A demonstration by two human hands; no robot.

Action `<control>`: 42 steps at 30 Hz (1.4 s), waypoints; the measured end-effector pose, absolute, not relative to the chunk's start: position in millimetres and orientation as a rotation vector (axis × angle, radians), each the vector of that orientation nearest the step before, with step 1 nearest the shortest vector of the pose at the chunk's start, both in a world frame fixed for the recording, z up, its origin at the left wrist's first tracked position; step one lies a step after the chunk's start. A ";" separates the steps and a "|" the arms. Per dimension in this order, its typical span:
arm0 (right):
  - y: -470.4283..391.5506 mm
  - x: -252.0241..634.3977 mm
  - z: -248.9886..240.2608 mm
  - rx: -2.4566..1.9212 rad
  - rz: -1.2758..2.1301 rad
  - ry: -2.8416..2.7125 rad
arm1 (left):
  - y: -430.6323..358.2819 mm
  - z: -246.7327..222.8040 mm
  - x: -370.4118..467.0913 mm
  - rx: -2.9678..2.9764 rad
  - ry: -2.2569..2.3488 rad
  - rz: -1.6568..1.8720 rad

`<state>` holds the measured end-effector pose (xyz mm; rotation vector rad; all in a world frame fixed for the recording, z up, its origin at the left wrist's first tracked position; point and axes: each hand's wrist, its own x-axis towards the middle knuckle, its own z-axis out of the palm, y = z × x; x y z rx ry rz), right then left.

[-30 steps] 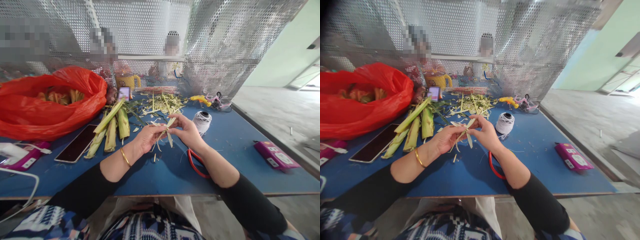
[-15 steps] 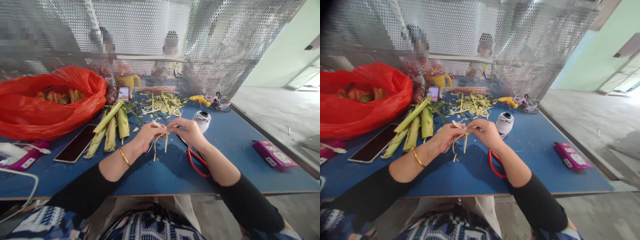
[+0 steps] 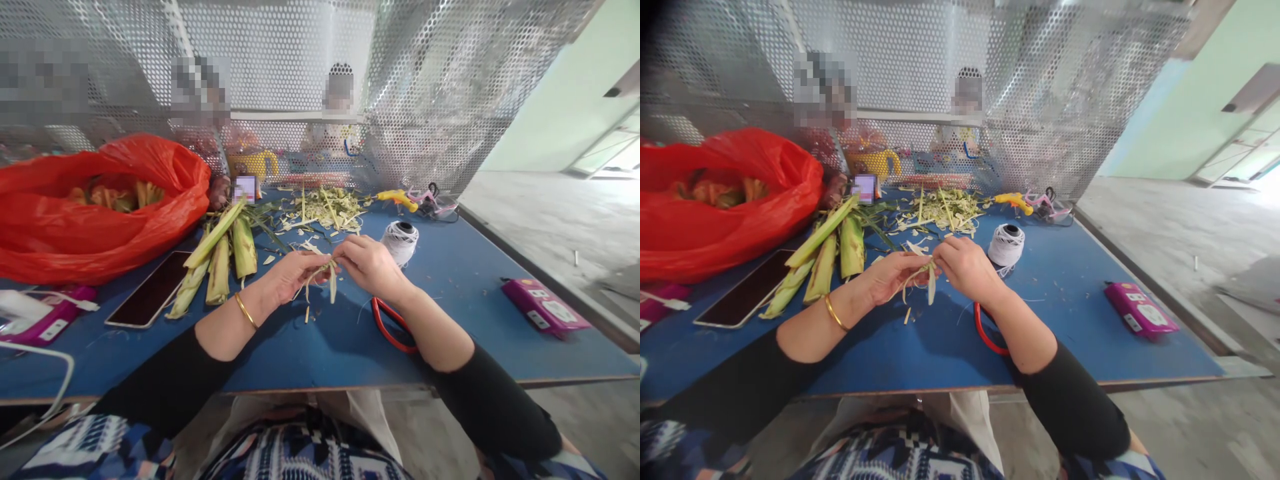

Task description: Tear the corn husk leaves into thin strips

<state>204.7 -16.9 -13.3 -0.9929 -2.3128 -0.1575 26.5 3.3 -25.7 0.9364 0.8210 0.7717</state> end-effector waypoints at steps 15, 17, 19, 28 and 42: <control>-15.4 202.7 -15.0 -1.452 0.892 -1.896 | 5.6 -28.1 29.4 1.534 0.926 0.863; -14.7 203.0 -15.7 -1.377 0.903 -1.864 | 4.7 -26.6 29.1 1.494 0.938 0.880; -15.9 202.5 -14.5 -1.248 0.715 -1.919 | 4.1 -24.3 28.7 1.396 0.943 0.898; -19.8 204.9 -7.1 -0.986 0.163 -2.217 | 5.8 -20.7 25.6 1.081 0.818 0.748; -14.1 195.4 -19.1 -1.365 0.880 -1.698 | 4.2 -25.1 30.5 1.557 0.973 1.027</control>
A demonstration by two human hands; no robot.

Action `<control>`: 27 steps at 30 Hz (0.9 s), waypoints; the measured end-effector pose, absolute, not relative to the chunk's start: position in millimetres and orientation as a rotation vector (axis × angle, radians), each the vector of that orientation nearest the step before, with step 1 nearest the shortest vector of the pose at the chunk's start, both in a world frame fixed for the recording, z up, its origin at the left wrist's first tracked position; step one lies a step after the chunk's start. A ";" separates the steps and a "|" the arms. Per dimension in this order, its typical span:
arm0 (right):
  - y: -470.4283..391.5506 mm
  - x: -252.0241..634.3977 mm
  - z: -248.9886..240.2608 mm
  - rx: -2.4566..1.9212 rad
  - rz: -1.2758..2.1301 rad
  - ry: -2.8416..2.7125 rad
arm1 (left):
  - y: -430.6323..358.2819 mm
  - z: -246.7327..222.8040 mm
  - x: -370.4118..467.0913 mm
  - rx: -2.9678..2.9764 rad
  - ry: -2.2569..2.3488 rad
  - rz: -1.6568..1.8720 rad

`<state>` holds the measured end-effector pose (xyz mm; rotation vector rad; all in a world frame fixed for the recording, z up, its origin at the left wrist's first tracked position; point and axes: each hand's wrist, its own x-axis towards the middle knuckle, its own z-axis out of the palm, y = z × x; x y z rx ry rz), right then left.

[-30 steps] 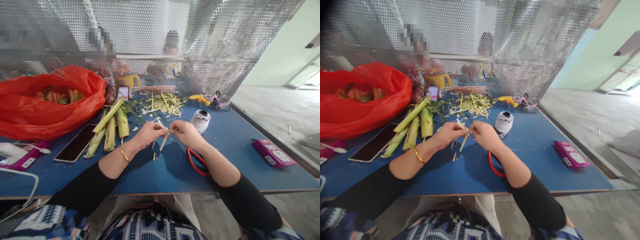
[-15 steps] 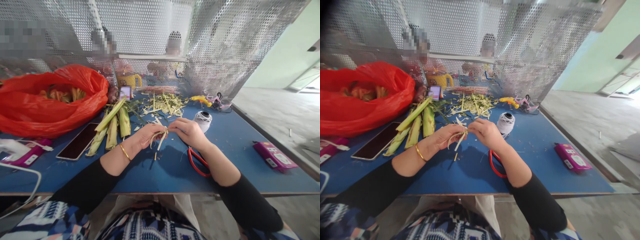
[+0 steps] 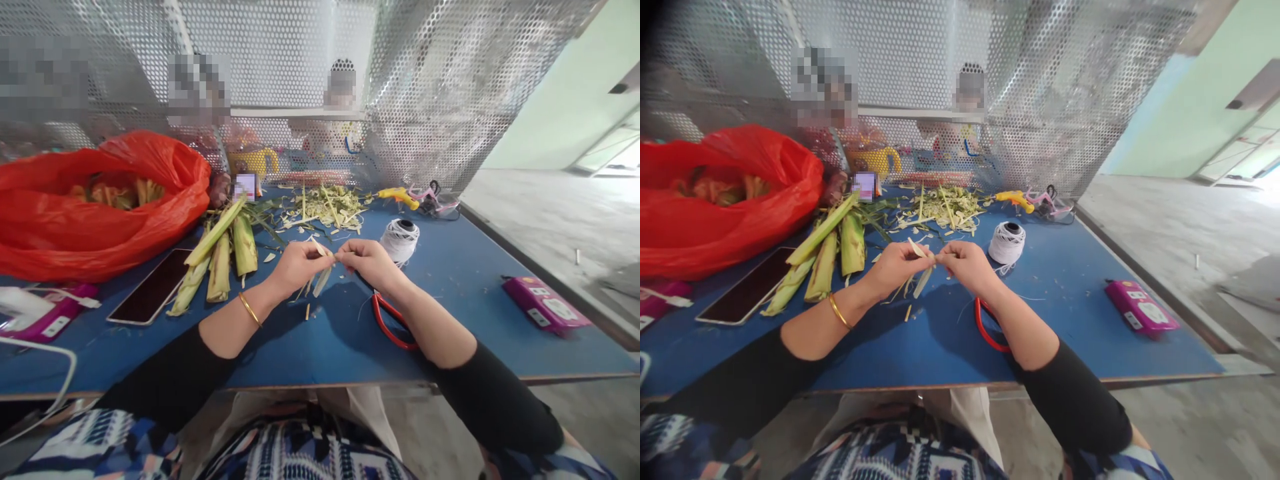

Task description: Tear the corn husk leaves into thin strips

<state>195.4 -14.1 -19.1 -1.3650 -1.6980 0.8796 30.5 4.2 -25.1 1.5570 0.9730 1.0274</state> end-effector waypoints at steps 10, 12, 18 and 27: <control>-18.8 203.6 -7.8 -1.033 0.284 -2.090 | 5.3 -25.0 29.2 1.082 0.826 0.805; -18.6 202.7 -8.2 -1.131 0.272 -2.060 | 5.8 -25.1 29.1 1.146 0.825 0.833; -15.6 196.1 -11.0 -1.529 0.691 -1.869 | 3.4 -26.4 32.2 1.439 0.903 0.933; -11.7 195.3 -17.4 -1.351 0.878 -1.657 | 3.1 -31.8 34.4 1.168 0.977 0.893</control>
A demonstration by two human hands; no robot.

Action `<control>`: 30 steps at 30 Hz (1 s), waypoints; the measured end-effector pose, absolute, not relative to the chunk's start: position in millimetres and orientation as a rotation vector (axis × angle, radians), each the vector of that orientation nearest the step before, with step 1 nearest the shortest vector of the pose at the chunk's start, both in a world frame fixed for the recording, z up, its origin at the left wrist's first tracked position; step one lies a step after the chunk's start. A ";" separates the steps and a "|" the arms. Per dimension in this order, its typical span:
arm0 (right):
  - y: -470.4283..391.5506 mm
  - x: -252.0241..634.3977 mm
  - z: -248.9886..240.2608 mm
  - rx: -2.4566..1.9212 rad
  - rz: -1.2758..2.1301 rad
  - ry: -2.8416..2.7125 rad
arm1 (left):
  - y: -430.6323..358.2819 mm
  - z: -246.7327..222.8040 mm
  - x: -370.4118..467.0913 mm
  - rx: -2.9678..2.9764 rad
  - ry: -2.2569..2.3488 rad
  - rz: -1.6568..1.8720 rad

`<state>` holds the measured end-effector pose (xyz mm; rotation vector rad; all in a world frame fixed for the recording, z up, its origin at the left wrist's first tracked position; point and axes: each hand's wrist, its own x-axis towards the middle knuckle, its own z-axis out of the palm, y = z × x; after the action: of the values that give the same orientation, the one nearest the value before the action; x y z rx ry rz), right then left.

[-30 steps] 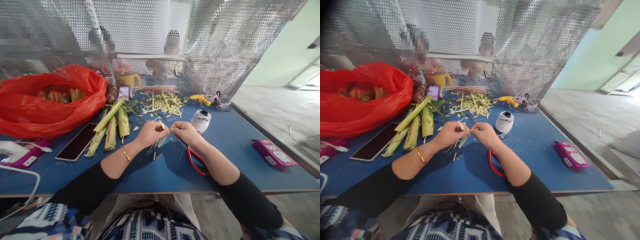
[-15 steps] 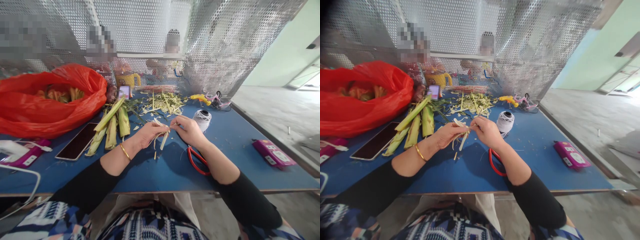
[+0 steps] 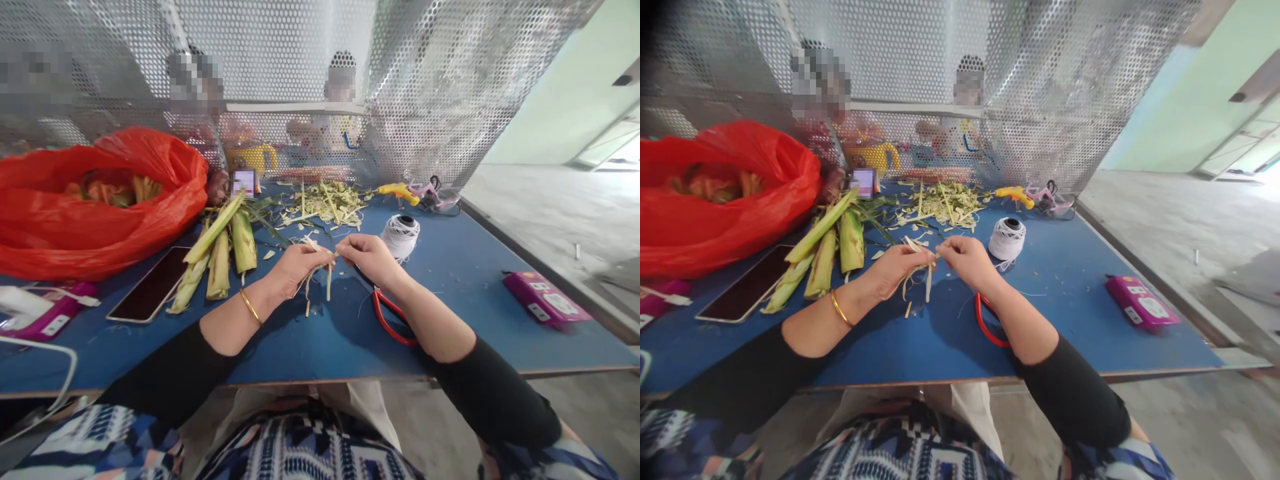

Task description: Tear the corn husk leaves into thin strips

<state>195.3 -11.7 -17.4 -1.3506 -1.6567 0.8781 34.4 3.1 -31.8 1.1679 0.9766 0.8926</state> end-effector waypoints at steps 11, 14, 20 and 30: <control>-18.7 197.5 -9.7 -1.372 0.814 -1.704 | 6.1 -24.0 31.3 0.691 0.826 0.978; -20.9 187.5 -18.9 -1.359 0.879 -1.770 | 5.9 -24.0 32.9 0.673 0.833 1.050; -22.4 193.8 -17.8 -1.382 0.808 -1.888 | 7.8 -26.2 34.8 0.670 0.858 1.074; -27.6 156.3 11.5 -1.311 -0.164 -2.085 | 3.0 -31.4 39.4 1.159 0.854 1.295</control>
<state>156.3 -27.6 11.5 -1.3115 -2.0850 -0.1637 39.4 3.0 -31.4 1.1592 0.8536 1.2955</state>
